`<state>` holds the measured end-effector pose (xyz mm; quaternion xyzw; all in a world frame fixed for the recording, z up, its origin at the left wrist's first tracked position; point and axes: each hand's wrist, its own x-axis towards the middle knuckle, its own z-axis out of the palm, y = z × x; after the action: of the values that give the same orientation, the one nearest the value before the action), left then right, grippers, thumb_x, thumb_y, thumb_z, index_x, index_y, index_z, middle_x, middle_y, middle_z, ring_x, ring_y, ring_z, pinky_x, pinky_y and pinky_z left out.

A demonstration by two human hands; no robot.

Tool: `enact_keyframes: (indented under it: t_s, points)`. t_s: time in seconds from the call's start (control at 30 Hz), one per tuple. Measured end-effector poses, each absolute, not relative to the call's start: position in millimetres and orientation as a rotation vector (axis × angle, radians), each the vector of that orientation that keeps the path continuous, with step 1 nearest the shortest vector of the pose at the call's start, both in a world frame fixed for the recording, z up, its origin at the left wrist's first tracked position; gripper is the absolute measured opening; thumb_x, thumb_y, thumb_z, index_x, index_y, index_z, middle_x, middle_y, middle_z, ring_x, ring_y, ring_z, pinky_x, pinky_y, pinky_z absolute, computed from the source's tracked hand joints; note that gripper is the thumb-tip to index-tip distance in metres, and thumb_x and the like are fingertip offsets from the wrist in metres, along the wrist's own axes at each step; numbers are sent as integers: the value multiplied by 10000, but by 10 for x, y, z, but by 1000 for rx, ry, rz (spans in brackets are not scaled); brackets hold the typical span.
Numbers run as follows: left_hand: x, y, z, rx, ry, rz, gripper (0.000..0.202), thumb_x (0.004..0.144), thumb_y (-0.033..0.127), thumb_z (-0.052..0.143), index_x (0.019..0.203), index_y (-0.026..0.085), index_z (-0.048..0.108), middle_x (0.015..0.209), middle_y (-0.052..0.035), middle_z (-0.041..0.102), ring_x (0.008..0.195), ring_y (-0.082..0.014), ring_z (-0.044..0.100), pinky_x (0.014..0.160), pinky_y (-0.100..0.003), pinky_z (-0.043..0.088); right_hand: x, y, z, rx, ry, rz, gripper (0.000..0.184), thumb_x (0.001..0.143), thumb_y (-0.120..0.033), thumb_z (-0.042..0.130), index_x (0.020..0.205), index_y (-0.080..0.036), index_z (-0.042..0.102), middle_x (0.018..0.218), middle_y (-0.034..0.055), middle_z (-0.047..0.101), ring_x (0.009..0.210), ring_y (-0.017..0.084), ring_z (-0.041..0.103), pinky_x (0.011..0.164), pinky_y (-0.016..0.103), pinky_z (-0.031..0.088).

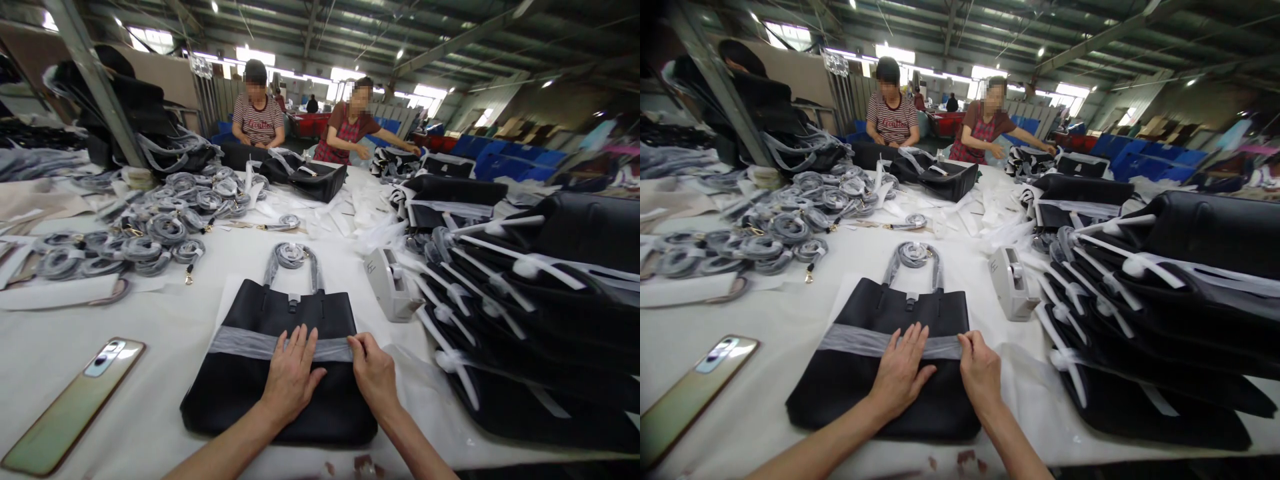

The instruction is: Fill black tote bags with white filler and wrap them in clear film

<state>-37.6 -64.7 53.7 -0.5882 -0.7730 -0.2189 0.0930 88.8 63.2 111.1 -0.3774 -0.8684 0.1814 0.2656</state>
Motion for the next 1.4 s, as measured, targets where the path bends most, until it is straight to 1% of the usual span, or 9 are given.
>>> enact_keyframes:
  t_s: [0.13,0.37,0.53,0.77,1.07,1.13,1.23,1.3,1.4]
  points:
    - [-382,-649,551,-1785,-2290,-607,604,915,417,454,1420,105,343,1416,-199,457,1302,-315,432,1063,-524,339,972,746,990,-953,-2457,374,401,970,-469,315,778,-208,551,633,29,633,591,181,604,580,274,366]
    - [-381,-640,540,-1779,-2298,-658,589,917,418,443,1410,109,359,1408,-192,470,1297,-309,438,1062,-541,339,981,822,1244,-1164,-2368,603,552,965,-526,250,643,-228,584,609,34,652,603,191,613,577,290,382]
    - [-381,-639,553,-1768,-2313,-708,577,924,421,428,1412,121,359,1414,-183,467,1309,-304,429,1067,-539,335,967,688,1301,-1043,-2479,431,503,906,-600,384,591,-230,515,574,8,563,546,163,522,562,287,358]
    - [-396,-641,595,-1777,-2340,-730,672,893,405,495,1463,144,253,1474,-206,367,1322,-317,409,1046,-548,362,921,646,1212,-832,-2530,204,433,963,-469,354,607,-238,439,603,13,520,589,170,512,586,306,336]
    - [-400,-648,632,-1834,-2273,-695,523,883,452,513,1385,342,413,1451,-134,421,1308,-346,414,1012,-589,369,974,782,1095,-841,-2616,-29,440,973,-432,353,607,-232,493,605,35,548,617,194,541,601,325,376]
    - [-392,-642,630,-1827,-2269,-693,530,879,448,520,1386,338,414,1453,-141,416,1301,-350,421,997,-592,379,945,719,1229,-824,-2588,-100,375,968,-382,390,693,-209,576,666,58,603,661,205,564,637,338,405]
    - [-381,-639,616,-1829,-2264,-683,519,884,432,509,1385,327,422,1449,-132,426,1294,-348,429,1000,-587,378,878,558,1386,-520,-2609,-107,274,960,-286,408,1061,-156,627,993,120,690,944,237,612,863,398,433]
    - [-377,-641,608,-1839,-2263,-666,510,889,419,496,1380,298,436,1434,-130,448,1292,-345,431,1015,-577,371,853,457,1372,-276,-2698,-53,346,950,-305,422,1235,-160,555,1217,128,634,1162,261,540,1038,489,327]
    - [-371,-645,605,-1850,-2275,-627,485,890,390,494,1361,280,465,1439,-122,448,1291,-350,430,1022,-572,363,898,398,1177,-266,-2803,-15,462,918,-415,481,1292,-146,517,1320,146,568,1247,298,478,1106,590,184]
